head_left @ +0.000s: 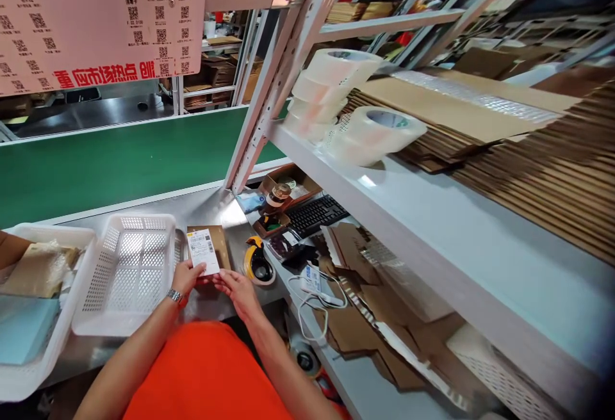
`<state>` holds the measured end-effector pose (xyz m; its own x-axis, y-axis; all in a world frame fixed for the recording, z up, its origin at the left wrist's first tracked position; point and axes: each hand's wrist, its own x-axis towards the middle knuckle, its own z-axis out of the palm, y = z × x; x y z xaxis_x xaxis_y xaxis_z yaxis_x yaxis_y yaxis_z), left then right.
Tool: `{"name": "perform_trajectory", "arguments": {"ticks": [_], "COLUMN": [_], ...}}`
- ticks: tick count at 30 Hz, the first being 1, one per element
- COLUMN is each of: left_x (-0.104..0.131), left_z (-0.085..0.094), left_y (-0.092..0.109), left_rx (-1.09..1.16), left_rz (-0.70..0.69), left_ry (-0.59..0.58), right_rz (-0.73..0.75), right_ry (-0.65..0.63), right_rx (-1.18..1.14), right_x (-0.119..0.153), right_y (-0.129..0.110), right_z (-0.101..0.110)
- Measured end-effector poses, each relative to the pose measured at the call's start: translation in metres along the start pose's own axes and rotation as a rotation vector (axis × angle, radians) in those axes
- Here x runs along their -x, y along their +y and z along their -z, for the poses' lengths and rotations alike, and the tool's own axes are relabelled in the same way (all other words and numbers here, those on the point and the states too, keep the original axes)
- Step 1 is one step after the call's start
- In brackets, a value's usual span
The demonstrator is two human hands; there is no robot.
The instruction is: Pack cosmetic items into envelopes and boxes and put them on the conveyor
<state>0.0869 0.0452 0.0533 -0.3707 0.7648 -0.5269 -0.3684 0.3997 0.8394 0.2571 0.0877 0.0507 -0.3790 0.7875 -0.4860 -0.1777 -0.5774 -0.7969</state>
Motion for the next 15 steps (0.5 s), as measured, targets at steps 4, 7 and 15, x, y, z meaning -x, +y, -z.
{"name": "perform_trajectory", "arguments": {"ticks": [4, 7, 15], "left_x": [0.004, 0.012, 0.025], "left_z": [0.001, 0.000, -0.012], "left_y": [-0.005, -0.002, 0.008], "left_rx": [-0.296, -0.449, -0.258], "left_rz": [-0.417, -0.642, -0.257], "left_ry": [0.140, 0.027, -0.116], "right_rz": [0.022, 0.031, 0.056], "right_ry": [0.013, 0.005, -0.052], "right_rx": [0.028, 0.034, 0.089], "right_x": [-0.002, -0.002, 0.004], "right_y": [-0.001, -0.002, -0.007], "right_z": [-0.001, -0.004, -0.004]}}
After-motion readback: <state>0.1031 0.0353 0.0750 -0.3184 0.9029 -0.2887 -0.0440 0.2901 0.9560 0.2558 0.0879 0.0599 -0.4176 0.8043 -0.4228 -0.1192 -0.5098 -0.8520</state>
